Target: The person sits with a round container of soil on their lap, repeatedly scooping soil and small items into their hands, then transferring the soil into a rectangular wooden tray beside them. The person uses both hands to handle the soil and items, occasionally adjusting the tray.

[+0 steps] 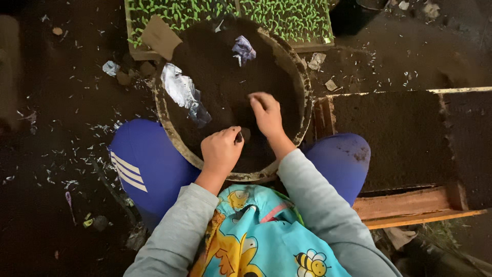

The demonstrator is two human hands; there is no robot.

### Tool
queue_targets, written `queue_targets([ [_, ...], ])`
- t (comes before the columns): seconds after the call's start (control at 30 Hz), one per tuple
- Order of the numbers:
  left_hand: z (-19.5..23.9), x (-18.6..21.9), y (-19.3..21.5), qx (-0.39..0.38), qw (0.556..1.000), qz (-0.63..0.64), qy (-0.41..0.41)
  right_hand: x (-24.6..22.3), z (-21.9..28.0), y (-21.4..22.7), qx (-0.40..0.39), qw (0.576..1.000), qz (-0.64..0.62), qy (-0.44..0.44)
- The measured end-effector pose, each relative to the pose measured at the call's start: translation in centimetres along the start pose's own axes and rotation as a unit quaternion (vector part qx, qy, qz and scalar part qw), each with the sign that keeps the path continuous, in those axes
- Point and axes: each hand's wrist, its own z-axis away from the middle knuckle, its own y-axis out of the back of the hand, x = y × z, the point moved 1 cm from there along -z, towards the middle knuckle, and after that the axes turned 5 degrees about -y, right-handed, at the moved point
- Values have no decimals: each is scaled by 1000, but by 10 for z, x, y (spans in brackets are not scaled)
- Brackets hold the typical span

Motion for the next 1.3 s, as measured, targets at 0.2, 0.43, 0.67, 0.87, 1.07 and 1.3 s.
queue_targets([
  [0.2,-7,0,2,-21,1000,3,-8,25,24,-12,-141,973,181,-36],
  [0.43,-8,-1,8,-46,999,11,27,5,25,4,-40,964,-203,-164],
  [0.67,-17,6,25,-104,986,83,100,-89,38,9,-60,883,-465,-3],
  [0.87,-14,-7,18,-96,962,161,200,-55,61,26,-171,975,-125,74],
  [1.07,-12,-6,18,-41,943,247,220,-69,66,12,-254,959,122,36],
  [1.3,-27,-21,43,24,976,128,176,-54,62,34,-149,988,20,26],
])
